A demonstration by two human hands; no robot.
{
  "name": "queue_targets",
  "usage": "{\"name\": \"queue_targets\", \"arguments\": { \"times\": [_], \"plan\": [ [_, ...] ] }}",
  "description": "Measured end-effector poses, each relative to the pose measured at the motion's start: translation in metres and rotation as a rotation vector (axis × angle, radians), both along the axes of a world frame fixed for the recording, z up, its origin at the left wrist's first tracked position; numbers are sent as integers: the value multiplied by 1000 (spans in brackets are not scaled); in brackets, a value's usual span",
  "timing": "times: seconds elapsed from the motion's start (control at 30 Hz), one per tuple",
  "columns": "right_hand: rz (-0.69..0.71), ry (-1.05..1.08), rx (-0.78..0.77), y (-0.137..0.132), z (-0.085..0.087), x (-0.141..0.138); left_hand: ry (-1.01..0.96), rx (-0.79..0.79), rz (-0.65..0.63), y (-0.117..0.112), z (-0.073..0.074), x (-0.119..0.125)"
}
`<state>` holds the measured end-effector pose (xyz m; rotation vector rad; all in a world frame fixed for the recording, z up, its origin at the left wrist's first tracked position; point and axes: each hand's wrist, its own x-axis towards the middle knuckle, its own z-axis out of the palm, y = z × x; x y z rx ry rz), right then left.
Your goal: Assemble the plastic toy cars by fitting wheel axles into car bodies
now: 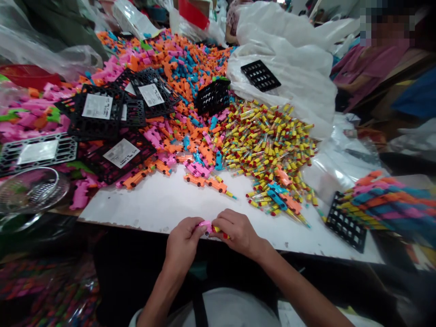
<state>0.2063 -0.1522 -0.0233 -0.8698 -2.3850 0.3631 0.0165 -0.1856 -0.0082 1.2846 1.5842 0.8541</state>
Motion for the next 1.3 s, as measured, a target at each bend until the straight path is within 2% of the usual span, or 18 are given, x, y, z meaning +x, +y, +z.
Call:
{"name": "queue_targets", "arguments": {
  "times": [0.1, 0.2, 0.27, 0.33, 0.43, 0.53, 0.6, 0.63, 0.7, 0.83, 0.9, 1.0, 1.1, 1.17, 1.23, 1.3],
  "plan": [
    [-4, -32, 68, -8, -2, 0, -74, -143, -1, 1, 1, 0],
    [7, -24, 79, -14, -5, 0, -89, -260, -82, 5, 3, 2],
    [-13, -8, 60, -15, -6, 4, -5, -183, -159, 9, 6, 5],
    [-67, 33, 37, -12, -5, 18, 69, 4, -206, 15, 8, 7],
    [-300, 122, 119, 0, 2, 61, 123, 252, -179, 25, 8, 5],
    [-631, 96, 279, 19, 16, 113, 250, 365, -101, 41, 1, -7],
    [-791, 44, 345, 30, 22, 130, 364, 434, -66, 55, -8, -14],
    [-835, 25, 355, 35, 22, 129, 422, 471, -59, 63, -12, -16],
    [-826, -26, 306, 42, 17, 110, 538, 531, -71, 79, -19, -15],
    [-619, -247, 85, 45, -7, 44, 769, 507, -127, 99, -22, -5],
    [-568, -313, 18, 42, -14, 29, 854, 478, -143, 99, -20, -4],
    [-630, -205, 26, 33, -5, 47, 891, 491, -146, 92, -17, -7],
    [-894, -35, 117, 26, 18, 87, 850, 499, -158, 87, -17, -10],
    [-1043, 40, 131, 26, 28, 101, 827, 478, -183, 87, -18, -10],
    [-1026, 108, 50, 26, 26, 94, 803, 454, -197, 87, -20, -7],
    [-834, 166, -102, 27, 15, 69, 751, 438, -190, 84, -23, -4]
  ]
}}
